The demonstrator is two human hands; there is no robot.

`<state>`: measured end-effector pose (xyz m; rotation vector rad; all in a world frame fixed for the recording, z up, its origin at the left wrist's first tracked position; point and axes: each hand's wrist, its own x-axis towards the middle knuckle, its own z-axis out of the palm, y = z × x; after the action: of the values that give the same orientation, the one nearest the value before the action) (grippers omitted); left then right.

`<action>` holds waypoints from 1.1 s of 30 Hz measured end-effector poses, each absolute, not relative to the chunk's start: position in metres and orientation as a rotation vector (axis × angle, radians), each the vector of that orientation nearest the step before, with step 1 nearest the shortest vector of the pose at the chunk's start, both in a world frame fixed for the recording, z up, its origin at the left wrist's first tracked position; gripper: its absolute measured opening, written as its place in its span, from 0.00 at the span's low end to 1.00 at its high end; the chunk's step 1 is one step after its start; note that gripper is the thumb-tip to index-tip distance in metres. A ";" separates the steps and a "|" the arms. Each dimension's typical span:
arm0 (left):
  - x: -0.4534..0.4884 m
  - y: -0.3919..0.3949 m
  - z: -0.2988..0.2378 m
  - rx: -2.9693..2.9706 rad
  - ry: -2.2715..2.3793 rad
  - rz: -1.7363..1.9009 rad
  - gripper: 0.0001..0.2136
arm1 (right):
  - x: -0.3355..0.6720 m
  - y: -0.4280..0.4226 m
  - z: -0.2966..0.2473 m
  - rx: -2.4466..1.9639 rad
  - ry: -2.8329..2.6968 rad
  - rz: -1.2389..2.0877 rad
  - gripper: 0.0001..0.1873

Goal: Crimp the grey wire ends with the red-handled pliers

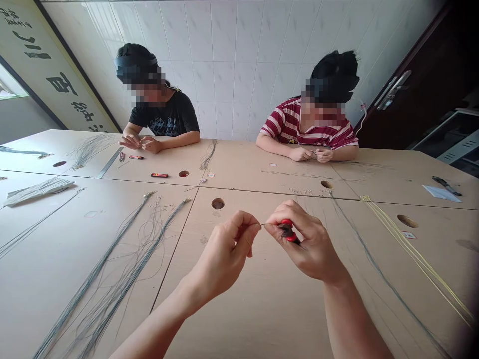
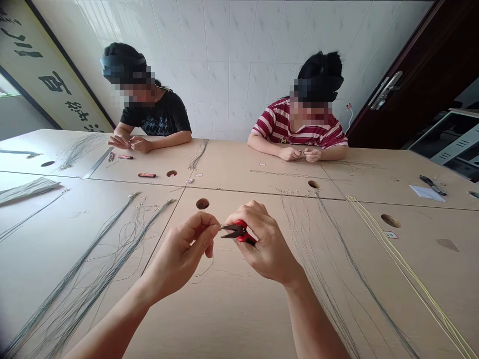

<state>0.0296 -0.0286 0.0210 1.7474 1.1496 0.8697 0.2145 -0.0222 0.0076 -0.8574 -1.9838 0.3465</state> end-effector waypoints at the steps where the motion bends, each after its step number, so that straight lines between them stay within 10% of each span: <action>1: 0.029 -0.029 0.021 1.762 1.142 0.856 0.09 | 0.214 -0.022 0.007 -0.864 -1.975 0.352 0.10; 33: 0.024 -0.024 0.014 1.846 1.047 1.049 0.07 | 0.205 -0.021 0.003 -0.868 -2.044 0.256 0.13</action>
<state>0.0241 -0.0242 0.0143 1.8461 1.0467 1.0489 0.2055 -0.0214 0.0030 -0.8680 -2.0435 0.2560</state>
